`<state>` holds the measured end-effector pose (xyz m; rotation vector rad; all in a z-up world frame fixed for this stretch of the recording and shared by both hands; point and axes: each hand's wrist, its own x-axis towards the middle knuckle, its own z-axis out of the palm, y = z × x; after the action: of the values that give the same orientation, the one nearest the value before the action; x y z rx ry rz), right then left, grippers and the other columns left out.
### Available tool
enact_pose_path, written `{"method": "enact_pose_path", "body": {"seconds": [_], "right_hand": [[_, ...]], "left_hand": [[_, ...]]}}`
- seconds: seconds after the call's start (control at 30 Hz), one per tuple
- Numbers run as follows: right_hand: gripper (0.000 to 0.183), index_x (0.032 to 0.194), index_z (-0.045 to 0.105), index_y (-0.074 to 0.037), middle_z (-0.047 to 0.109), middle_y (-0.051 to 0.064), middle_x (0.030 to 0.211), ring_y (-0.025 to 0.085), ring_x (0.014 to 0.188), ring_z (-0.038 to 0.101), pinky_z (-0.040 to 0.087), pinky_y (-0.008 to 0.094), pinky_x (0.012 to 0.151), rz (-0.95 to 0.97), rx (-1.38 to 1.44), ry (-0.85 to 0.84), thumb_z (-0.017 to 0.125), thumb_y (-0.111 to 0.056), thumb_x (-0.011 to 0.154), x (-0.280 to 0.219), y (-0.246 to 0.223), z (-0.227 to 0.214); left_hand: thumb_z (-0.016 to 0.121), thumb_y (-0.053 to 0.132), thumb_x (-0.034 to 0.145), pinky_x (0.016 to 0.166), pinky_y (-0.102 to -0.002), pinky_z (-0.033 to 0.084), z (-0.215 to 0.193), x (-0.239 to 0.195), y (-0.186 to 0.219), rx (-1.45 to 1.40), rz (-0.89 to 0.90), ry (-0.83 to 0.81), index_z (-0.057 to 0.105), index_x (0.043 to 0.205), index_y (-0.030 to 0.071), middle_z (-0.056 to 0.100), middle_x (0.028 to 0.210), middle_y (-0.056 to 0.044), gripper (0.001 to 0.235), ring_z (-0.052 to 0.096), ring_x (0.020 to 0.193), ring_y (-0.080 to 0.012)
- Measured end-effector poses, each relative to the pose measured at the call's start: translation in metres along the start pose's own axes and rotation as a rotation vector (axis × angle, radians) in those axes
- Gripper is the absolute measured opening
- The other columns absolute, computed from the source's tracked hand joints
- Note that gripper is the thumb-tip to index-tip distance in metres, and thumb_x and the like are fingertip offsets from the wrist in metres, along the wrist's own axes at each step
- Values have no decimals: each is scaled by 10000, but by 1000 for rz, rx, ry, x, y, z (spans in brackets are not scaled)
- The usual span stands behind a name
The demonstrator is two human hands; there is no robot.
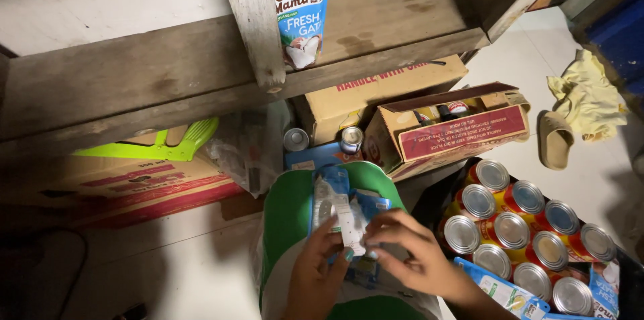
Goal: The recorder is writing labels on product packaging and then placing the labeled items onto a grocery shelf.
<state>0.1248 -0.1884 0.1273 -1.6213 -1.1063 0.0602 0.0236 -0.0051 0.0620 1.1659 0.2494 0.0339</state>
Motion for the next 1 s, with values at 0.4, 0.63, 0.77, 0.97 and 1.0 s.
{"method": "enact_pose_path", "body": {"seconds": [0.4,0.63,0.77,0.97,1.0], "right_hand": [[320,1160,733,-8,644,134,1194,238,1042,699,572,309,862,48,-138,-3,821,-35,853,1,-2,3],[265,1121,712,-8,651,147,1191,259,1048,704,576,333,865,-4,-128,30,803,-16,872,2,-1,5],[268,1112,695,5,669,145,1176,275,1040,707,573,344,867,-34,-151,52,793,2,862,4,-2,6],[332,1143,698,12,625,170,1161,309,1011,705,581,374,854,-244,-295,45,823,12,835,2,5,7],[342,1146,691,16,619,179,1164,324,1010,703,587,385,852,-284,-313,16,827,20,832,2,5,6]], "left_hand": [[644,-27,905,841,-307,612,9,-3,26,364,147,-14,612,1378,15,788,1158,-165,476,772,1070,-207],[698,5,886,763,-324,628,5,-3,8,591,256,86,718,1231,59,770,1079,-154,349,794,940,-227],[716,-14,884,804,-323,631,5,-3,6,576,509,100,748,1106,57,769,1099,-150,235,787,1007,-247],[705,-43,884,813,-302,641,6,-1,4,453,348,110,748,1124,22,791,1116,-145,252,795,1024,-227],[707,-52,879,820,-299,640,5,-1,-1,398,296,120,744,1118,6,797,1111,-145,249,797,1017,-218]]}}
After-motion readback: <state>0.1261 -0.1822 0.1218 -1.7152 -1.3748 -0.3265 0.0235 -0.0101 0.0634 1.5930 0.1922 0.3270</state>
